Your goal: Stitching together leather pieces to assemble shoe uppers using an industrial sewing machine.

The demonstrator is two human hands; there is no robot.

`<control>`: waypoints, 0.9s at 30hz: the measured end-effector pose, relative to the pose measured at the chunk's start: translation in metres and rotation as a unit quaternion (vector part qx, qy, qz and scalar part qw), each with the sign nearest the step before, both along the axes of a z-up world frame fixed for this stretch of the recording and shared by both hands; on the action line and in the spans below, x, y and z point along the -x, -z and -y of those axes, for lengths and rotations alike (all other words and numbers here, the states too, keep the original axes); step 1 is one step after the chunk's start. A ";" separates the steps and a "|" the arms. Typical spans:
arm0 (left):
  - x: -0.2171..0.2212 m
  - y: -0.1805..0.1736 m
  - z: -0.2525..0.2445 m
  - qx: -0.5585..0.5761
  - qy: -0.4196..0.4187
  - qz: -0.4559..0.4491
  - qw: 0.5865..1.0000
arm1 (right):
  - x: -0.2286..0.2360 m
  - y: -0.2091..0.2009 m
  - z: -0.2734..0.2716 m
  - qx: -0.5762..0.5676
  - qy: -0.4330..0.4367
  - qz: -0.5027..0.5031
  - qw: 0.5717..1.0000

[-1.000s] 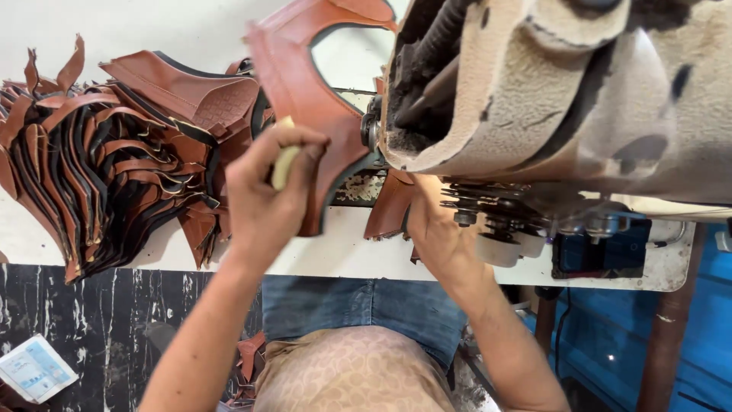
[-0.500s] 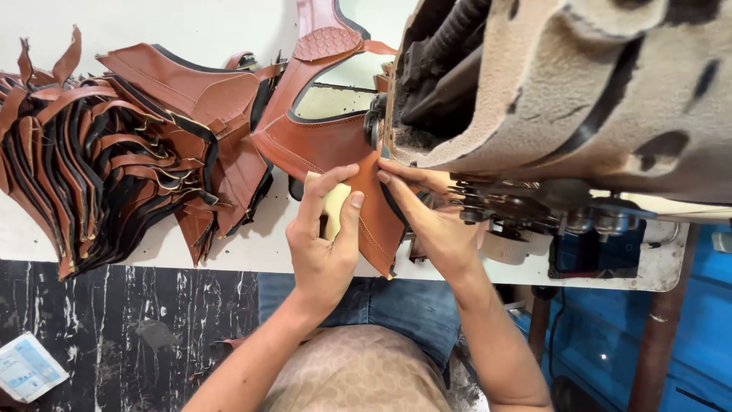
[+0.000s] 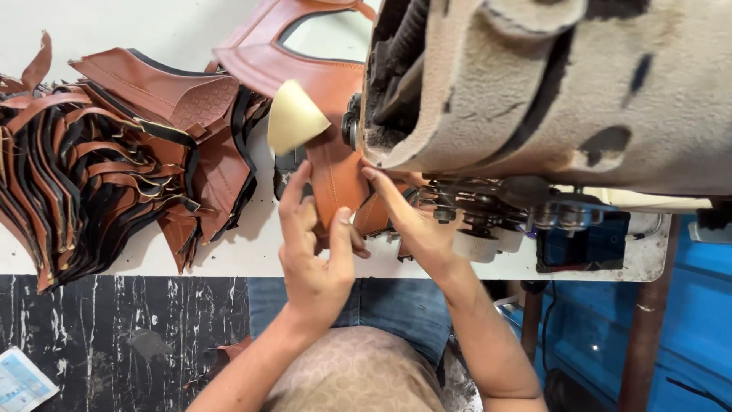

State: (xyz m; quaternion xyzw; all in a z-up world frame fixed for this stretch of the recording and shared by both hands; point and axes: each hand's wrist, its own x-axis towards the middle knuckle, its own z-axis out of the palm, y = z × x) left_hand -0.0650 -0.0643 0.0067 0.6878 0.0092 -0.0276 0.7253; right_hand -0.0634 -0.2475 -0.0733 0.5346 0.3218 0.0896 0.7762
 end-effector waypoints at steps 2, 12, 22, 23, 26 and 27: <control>-0.011 -0.009 -0.002 -0.038 -0.008 -0.024 0.999 | 0.004 0.015 0.003 -0.286 0.050 0.013 0.957; -0.049 -0.017 -0.023 -0.201 0.043 0.075 0.976 | -0.032 -0.042 -0.011 -0.827 0.211 -0.126 0.505; -0.026 -0.006 -0.016 -0.186 0.020 0.102 0.977 | 0.025 -0.013 0.005 -0.823 0.096 -0.082 0.554; -0.013 -0.002 -0.014 -0.179 0.039 0.187 0.965 | 0.031 -0.013 -0.005 -0.861 0.033 -0.042 0.506; 0.003 -0.001 -0.001 -0.058 0.002 0.158 0.986 | 0.017 -0.047 -0.032 -0.948 -0.008 -0.188 0.257; 0.000 -0.004 -0.005 -0.059 0.002 0.157 0.986 | 0.017 -0.043 -0.033 -0.948 -0.007 -0.188 0.256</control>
